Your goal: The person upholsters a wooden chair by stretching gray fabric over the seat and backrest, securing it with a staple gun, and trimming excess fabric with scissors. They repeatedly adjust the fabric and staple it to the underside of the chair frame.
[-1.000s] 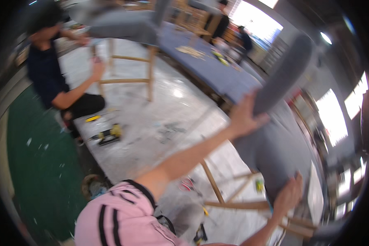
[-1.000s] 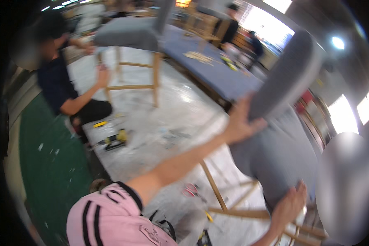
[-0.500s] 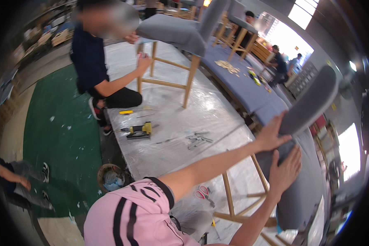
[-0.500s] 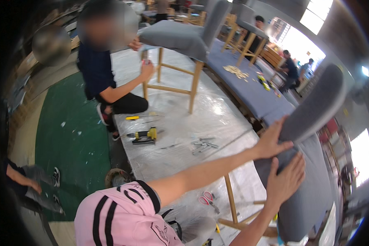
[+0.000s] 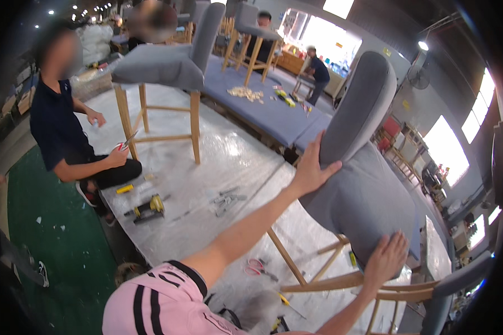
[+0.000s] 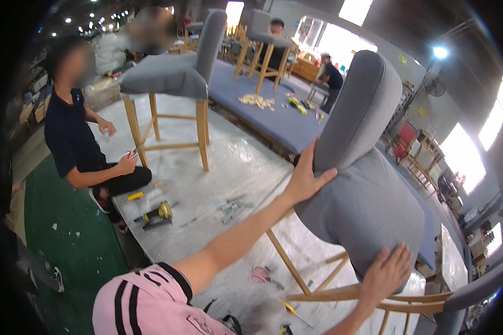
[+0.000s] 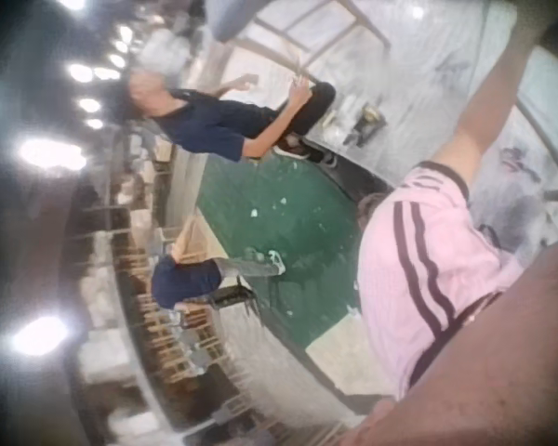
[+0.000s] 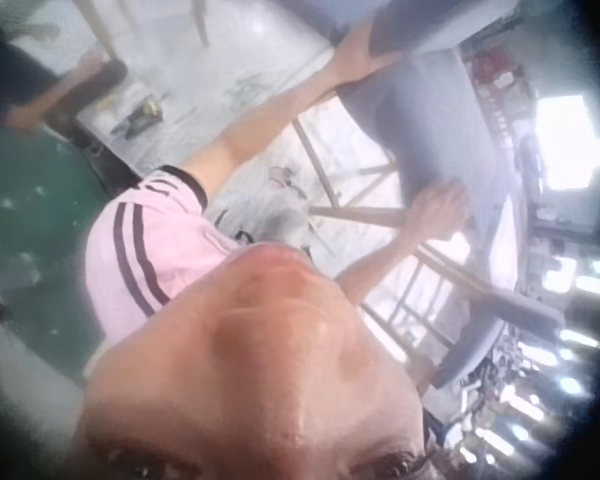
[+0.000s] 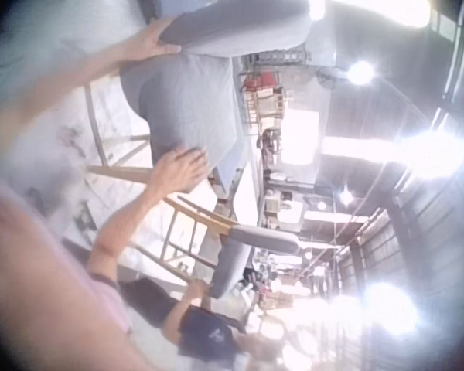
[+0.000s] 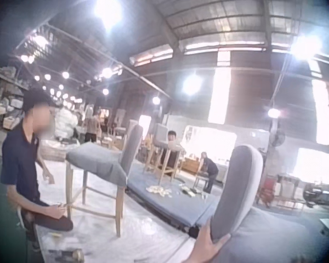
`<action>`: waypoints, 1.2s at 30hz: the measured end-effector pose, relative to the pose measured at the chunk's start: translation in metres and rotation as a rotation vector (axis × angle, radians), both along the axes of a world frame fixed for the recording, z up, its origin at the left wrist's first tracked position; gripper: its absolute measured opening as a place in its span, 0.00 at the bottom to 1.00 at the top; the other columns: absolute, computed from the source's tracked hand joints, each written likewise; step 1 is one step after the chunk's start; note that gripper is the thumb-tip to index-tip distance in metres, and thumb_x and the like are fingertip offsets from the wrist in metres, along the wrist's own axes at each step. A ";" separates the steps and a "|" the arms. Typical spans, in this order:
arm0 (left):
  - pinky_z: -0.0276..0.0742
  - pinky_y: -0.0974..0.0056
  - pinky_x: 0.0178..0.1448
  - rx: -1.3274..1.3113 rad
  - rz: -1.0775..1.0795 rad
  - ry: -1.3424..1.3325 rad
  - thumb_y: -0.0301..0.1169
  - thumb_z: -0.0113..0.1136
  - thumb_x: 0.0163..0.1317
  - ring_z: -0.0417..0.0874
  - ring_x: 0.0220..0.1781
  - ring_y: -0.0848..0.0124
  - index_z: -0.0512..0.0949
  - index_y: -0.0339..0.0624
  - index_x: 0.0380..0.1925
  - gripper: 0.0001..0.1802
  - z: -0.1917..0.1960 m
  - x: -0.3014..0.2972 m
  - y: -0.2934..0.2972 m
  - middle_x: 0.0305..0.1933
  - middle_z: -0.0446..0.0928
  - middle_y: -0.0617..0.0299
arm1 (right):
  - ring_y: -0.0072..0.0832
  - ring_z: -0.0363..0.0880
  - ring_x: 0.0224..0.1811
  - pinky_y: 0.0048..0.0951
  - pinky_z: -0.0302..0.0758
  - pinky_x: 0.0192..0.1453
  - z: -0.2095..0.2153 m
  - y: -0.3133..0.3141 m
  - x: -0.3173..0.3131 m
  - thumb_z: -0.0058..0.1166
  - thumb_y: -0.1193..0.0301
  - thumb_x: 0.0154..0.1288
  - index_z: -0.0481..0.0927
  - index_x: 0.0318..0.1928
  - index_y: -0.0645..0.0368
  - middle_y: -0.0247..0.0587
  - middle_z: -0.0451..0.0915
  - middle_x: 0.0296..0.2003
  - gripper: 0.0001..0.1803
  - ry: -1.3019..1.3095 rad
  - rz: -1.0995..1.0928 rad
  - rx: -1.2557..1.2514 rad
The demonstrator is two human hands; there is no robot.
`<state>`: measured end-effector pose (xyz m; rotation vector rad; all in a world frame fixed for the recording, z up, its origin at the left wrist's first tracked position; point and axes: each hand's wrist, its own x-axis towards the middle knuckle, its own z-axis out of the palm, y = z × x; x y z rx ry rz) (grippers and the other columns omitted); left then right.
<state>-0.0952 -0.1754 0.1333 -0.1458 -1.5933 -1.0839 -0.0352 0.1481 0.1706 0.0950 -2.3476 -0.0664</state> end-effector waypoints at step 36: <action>0.70 0.55 0.73 0.191 0.023 0.062 0.45 0.73 0.63 0.77 0.70 0.50 0.61 0.26 0.74 0.48 0.003 -0.035 -0.001 0.68 0.74 0.36 | 0.49 0.71 0.71 0.48 0.64 0.74 0.023 -0.081 -0.042 0.41 0.49 0.80 0.76 0.68 0.58 0.54 0.75 0.67 0.31 -0.030 0.243 0.042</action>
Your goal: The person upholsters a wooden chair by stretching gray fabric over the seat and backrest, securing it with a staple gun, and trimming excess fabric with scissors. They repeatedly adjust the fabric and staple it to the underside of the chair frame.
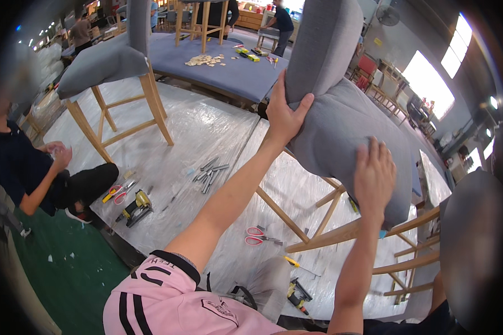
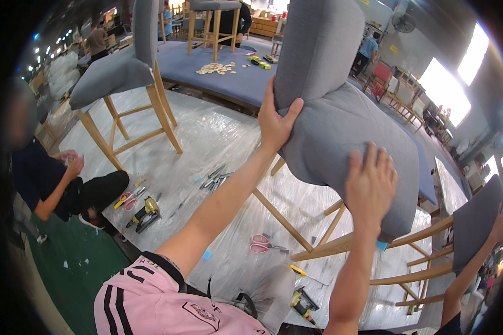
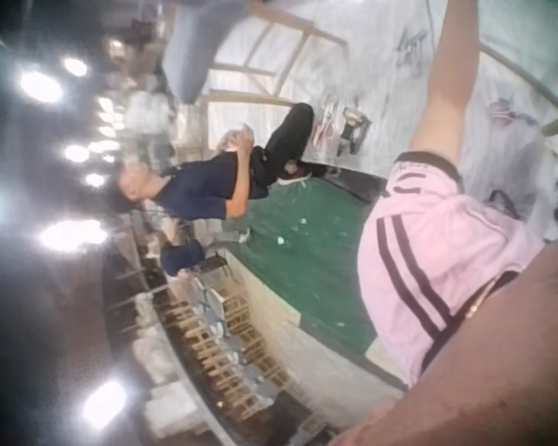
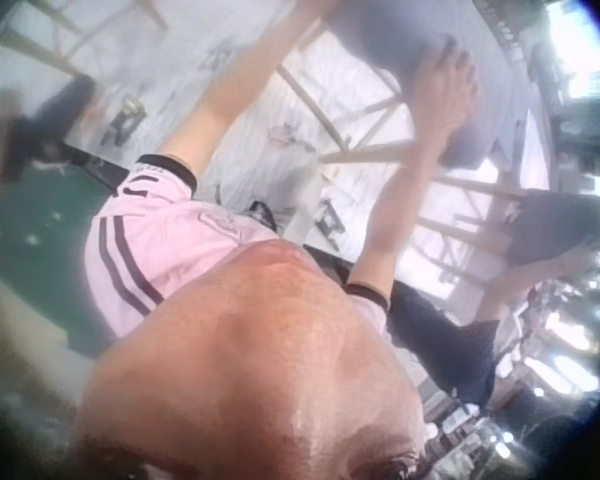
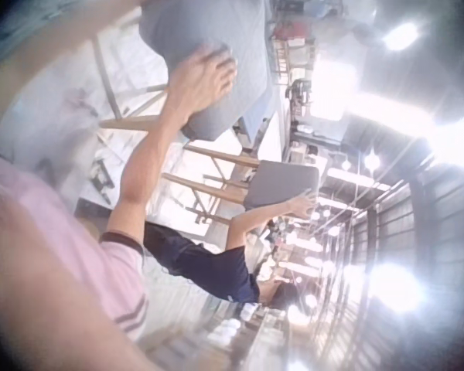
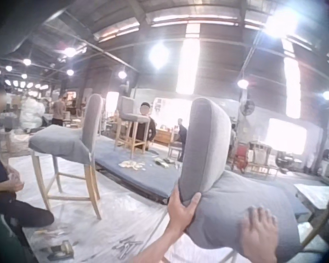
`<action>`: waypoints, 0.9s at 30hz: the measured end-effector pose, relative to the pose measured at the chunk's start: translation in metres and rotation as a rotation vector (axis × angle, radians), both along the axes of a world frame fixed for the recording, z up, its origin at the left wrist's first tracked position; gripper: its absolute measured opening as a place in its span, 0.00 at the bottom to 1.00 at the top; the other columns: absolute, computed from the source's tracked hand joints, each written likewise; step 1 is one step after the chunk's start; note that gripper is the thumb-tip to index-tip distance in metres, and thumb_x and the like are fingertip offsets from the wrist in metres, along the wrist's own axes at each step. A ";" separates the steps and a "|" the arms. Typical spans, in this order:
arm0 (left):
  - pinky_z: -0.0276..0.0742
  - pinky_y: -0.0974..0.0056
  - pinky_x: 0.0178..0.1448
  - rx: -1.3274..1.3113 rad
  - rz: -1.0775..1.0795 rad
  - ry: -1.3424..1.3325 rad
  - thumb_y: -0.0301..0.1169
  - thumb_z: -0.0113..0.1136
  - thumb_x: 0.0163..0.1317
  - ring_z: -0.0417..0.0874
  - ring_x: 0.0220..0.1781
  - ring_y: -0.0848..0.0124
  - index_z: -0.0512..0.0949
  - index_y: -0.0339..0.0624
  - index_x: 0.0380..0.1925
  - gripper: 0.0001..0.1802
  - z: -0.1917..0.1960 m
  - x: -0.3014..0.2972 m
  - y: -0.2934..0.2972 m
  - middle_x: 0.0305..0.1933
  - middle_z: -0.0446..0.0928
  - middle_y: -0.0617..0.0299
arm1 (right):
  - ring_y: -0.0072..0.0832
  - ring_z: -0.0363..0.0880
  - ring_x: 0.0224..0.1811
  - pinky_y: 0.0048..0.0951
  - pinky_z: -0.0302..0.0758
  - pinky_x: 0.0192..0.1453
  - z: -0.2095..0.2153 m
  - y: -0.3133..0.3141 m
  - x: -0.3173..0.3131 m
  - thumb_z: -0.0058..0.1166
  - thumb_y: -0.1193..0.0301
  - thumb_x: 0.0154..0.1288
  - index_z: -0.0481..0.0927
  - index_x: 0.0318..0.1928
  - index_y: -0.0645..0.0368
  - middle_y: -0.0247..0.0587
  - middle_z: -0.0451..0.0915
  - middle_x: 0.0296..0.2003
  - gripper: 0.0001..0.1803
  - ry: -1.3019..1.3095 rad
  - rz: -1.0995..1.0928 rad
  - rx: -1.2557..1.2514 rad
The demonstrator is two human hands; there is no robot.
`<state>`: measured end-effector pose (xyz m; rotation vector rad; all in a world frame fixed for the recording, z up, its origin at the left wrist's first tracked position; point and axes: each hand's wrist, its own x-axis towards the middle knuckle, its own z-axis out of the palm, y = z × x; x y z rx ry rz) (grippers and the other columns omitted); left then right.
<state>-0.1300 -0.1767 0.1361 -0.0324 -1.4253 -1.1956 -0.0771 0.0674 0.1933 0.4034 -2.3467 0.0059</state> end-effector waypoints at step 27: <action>0.80 0.67 0.42 0.287 -1.377 -0.979 0.64 0.52 0.73 0.85 0.35 0.72 0.84 0.41 0.34 0.34 -0.039 0.127 0.251 0.34 0.84 0.62 | 0.16 0.69 0.16 0.20 0.63 0.21 -0.131 0.167 0.081 0.59 0.39 0.69 0.78 0.25 0.51 0.24 0.73 0.18 0.29 -0.781 0.447 -2.014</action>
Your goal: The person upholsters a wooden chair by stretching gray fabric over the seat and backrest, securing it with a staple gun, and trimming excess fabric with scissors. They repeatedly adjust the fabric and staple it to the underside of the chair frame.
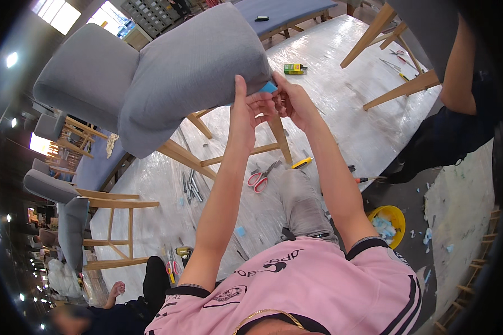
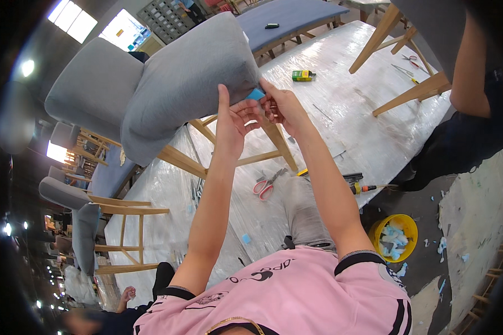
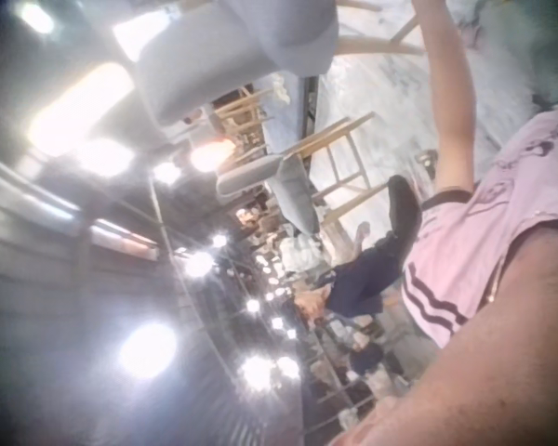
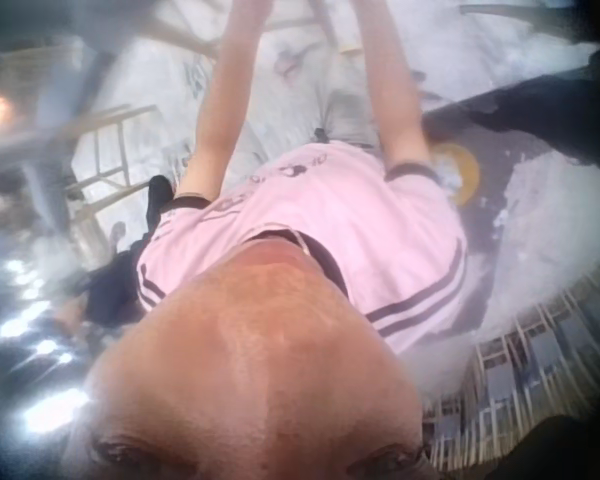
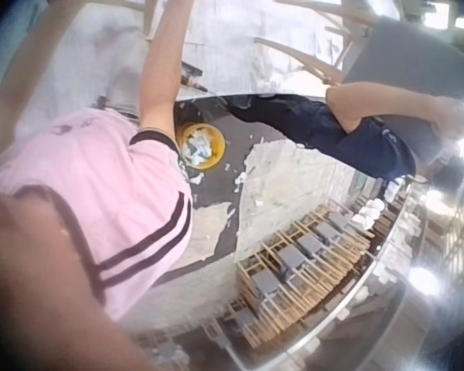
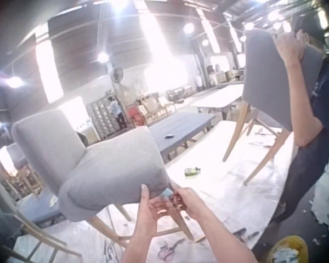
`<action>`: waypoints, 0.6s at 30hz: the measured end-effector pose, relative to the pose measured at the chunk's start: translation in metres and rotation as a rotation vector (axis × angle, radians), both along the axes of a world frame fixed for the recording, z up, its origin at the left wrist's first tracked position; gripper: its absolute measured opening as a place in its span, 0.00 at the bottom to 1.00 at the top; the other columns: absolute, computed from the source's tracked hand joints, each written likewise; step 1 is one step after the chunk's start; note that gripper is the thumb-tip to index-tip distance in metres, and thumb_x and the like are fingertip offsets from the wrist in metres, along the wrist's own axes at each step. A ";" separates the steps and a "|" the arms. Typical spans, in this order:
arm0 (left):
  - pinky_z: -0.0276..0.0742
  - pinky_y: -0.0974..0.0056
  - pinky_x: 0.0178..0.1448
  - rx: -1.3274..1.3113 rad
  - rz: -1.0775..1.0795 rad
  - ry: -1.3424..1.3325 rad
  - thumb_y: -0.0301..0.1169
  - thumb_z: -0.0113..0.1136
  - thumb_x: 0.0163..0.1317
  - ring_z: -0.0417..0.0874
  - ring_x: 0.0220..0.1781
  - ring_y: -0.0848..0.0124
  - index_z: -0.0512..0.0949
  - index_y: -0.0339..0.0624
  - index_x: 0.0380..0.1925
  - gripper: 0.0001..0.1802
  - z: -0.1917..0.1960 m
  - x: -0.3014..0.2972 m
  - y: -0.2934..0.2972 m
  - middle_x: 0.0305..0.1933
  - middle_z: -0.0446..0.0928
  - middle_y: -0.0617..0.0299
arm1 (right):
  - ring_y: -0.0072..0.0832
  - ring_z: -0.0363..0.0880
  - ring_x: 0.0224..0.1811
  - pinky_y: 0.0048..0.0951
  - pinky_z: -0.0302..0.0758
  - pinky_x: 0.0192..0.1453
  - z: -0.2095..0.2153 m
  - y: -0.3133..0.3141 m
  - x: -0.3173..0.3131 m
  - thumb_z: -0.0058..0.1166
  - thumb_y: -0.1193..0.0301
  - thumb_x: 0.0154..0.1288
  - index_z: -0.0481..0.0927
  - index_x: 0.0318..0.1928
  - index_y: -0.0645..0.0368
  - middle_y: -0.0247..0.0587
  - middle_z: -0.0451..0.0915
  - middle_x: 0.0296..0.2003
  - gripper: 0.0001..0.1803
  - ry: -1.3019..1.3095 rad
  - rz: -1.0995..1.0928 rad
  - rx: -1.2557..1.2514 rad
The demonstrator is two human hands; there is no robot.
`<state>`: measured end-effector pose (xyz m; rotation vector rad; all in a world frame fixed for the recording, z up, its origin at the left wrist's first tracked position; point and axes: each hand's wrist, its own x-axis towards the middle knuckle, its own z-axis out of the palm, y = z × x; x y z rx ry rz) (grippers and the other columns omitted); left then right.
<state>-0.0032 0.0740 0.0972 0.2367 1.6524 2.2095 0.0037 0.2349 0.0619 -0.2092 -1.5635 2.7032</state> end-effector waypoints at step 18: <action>0.81 0.66 0.42 -0.165 0.017 0.091 0.49 0.63 0.71 0.86 0.36 0.72 0.86 0.38 0.40 0.22 -0.003 -0.005 0.005 0.35 0.86 0.61 | 0.15 0.71 0.15 0.18 0.65 0.20 -0.026 0.011 -0.012 0.55 0.54 0.78 0.78 0.26 0.52 0.29 0.79 0.19 0.22 0.186 0.247 -0.347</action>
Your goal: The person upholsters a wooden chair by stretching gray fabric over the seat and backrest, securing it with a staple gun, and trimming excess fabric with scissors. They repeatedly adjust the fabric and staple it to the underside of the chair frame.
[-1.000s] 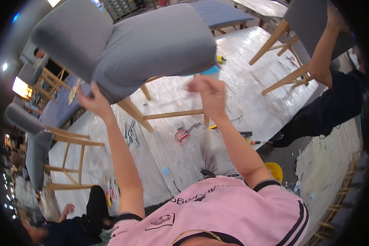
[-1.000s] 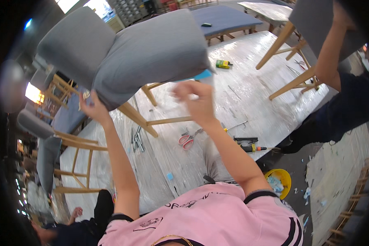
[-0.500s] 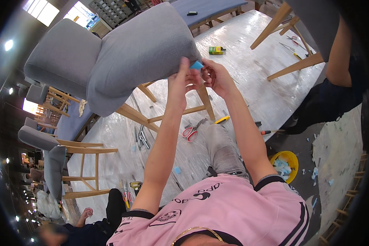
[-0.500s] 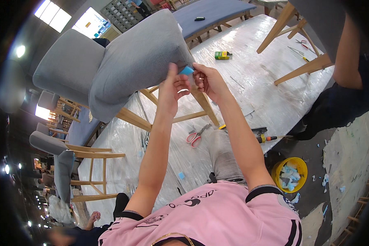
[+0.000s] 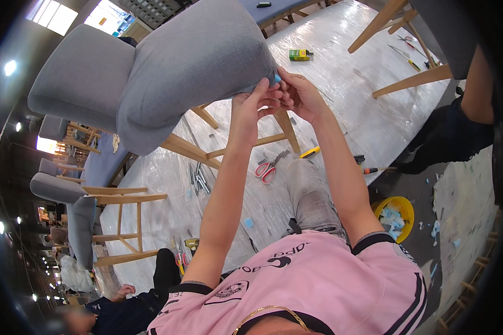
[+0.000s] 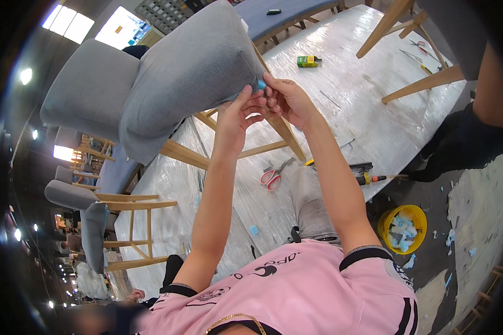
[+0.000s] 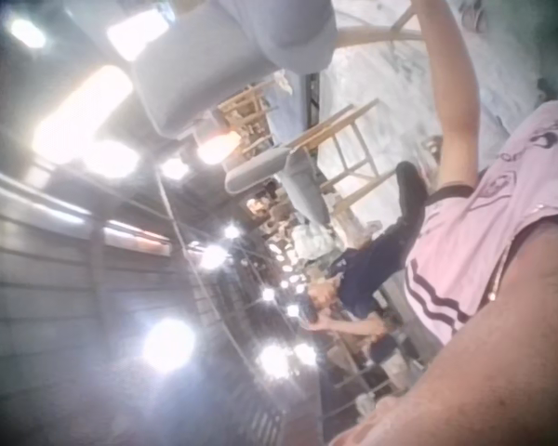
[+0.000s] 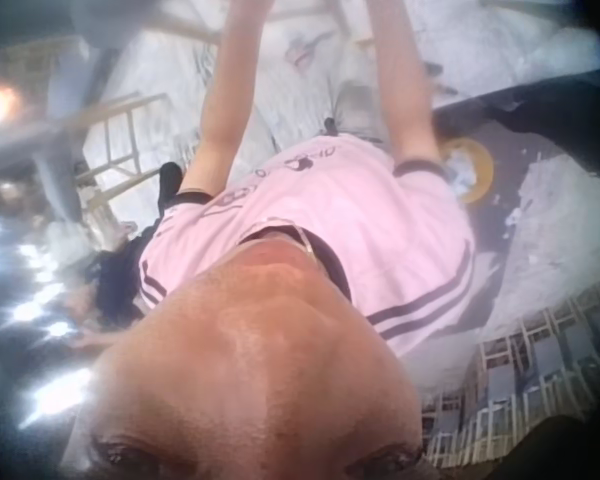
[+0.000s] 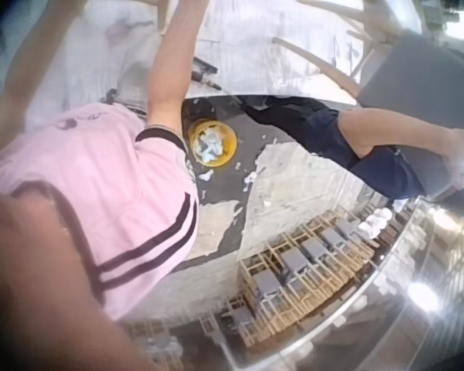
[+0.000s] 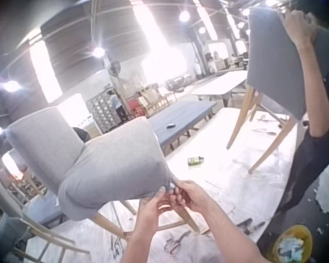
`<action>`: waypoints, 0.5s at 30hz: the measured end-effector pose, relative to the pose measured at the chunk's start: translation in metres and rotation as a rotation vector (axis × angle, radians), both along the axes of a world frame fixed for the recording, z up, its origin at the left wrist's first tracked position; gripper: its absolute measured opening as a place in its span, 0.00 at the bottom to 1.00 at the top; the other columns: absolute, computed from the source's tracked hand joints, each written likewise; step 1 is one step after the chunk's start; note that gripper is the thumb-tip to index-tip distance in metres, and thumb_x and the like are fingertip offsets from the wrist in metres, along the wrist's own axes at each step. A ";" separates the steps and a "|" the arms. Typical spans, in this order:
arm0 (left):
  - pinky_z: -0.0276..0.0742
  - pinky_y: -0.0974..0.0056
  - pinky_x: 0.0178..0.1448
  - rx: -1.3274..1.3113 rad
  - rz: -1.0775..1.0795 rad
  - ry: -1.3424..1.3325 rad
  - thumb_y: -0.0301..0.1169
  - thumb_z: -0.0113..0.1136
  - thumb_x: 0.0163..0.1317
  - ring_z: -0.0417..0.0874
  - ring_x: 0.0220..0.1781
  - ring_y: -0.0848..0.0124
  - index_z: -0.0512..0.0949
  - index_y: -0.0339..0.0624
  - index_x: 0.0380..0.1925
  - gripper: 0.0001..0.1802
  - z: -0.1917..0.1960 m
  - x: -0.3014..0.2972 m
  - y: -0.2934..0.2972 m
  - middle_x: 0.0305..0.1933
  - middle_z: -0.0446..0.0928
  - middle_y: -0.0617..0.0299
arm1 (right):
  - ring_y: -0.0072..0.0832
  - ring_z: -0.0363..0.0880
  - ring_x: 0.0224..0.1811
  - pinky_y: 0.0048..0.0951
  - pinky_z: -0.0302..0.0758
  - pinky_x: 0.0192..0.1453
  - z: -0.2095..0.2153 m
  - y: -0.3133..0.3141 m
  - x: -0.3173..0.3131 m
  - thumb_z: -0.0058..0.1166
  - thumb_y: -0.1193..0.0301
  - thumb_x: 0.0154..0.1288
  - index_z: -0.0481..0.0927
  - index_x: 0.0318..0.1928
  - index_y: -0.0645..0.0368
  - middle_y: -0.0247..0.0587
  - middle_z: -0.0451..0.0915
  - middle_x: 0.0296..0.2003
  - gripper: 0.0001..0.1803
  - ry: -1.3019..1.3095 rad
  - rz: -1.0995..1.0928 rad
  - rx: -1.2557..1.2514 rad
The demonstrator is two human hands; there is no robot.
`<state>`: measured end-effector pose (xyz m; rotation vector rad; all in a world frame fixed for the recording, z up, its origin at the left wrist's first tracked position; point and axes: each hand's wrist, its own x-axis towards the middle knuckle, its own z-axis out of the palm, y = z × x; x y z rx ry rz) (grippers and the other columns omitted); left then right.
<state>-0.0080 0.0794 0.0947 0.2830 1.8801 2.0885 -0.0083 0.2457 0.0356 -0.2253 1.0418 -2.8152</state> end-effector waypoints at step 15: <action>0.76 0.72 0.36 -0.135 0.064 0.205 0.48 0.64 0.73 0.79 0.28 0.80 0.88 0.35 0.37 0.23 -0.051 0.003 0.007 0.24 0.81 0.65 | 0.20 0.71 0.10 0.21 0.66 0.13 -0.061 0.013 -0.030 0.46 0.57 0.83 0.79 0.26 0.60 0.35 0.78 0.16 0.27 0.362 0.161 -0.028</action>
